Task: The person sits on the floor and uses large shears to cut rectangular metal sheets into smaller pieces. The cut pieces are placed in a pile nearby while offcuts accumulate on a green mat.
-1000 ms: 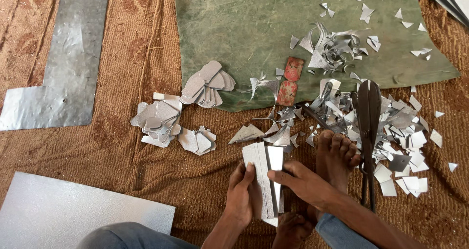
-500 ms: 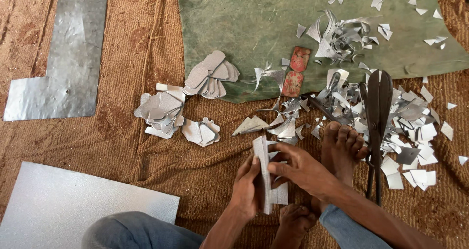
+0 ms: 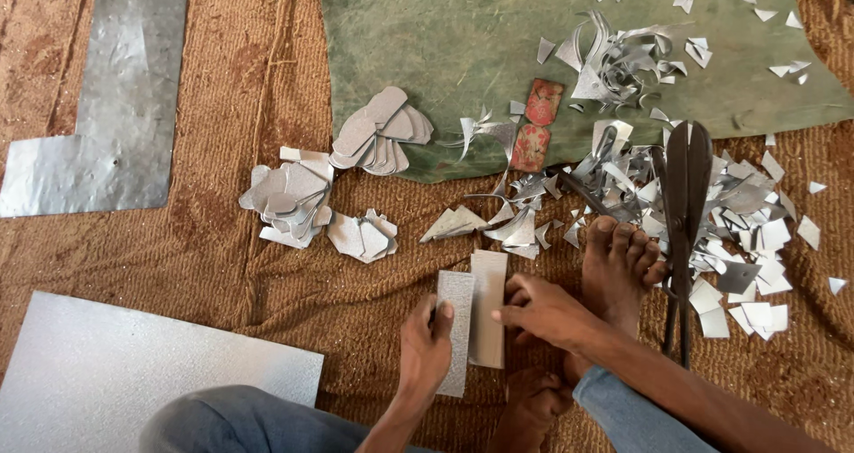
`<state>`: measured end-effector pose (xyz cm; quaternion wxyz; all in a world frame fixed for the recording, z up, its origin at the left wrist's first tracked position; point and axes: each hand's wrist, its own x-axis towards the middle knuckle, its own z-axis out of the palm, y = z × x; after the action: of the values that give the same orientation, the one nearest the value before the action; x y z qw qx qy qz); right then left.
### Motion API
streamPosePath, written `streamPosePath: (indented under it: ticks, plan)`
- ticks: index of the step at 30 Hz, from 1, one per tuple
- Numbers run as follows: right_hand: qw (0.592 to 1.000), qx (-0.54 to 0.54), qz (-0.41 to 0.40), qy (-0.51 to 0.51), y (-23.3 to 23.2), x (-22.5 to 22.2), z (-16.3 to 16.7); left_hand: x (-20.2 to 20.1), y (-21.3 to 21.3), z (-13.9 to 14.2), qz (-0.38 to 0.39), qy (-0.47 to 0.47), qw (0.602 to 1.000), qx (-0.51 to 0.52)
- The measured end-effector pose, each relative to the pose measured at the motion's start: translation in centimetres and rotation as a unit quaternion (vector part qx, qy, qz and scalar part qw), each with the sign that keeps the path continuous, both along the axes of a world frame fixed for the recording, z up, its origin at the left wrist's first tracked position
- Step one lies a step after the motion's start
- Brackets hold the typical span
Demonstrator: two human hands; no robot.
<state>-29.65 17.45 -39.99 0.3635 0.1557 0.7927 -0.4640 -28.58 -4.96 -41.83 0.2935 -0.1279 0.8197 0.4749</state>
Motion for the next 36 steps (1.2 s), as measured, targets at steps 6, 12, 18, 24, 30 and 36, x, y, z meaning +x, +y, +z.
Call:
streamPosePath:
  ticks: [6,12,18,24,30,36]
  plan:
    - [0.997,-0.046,-0.031,-0.046,-0.9,-1.0,-0.2,-0.2,0.2,0.4,0.066,-0.029,0.990,0.125]
    - [0.988,-0.114,-0.101,-0.004,-0.7,-1.0,0.7,-2.3,-2.2,0.5,0.290,-0.105,0.899,0.311]
    - [0.992,-0.080,-0.096,0.015,-0.9,-1.1,0.2,-3.0,-2.7,0.5,0.299,-0.050,0.891,0.337]
    - [0.988,0.112,0.095,-0.052,-1.6,-1.8,2.4,-2.3,-3.1,-0.5,0.251,0.003,0.910,0.329]
    - [0.997,0.039,0.057,-0.044,-1.6,-1.1,6.1,-2.2,-1.1,0.7,0.322,-0.067,0.869,0.369]
    - [0.997,-0.047,0.055,-0.003,-1.1,-0.6,5.0,-2.7,1.3,3.3,0.334,-0.058,0.868,0.363]
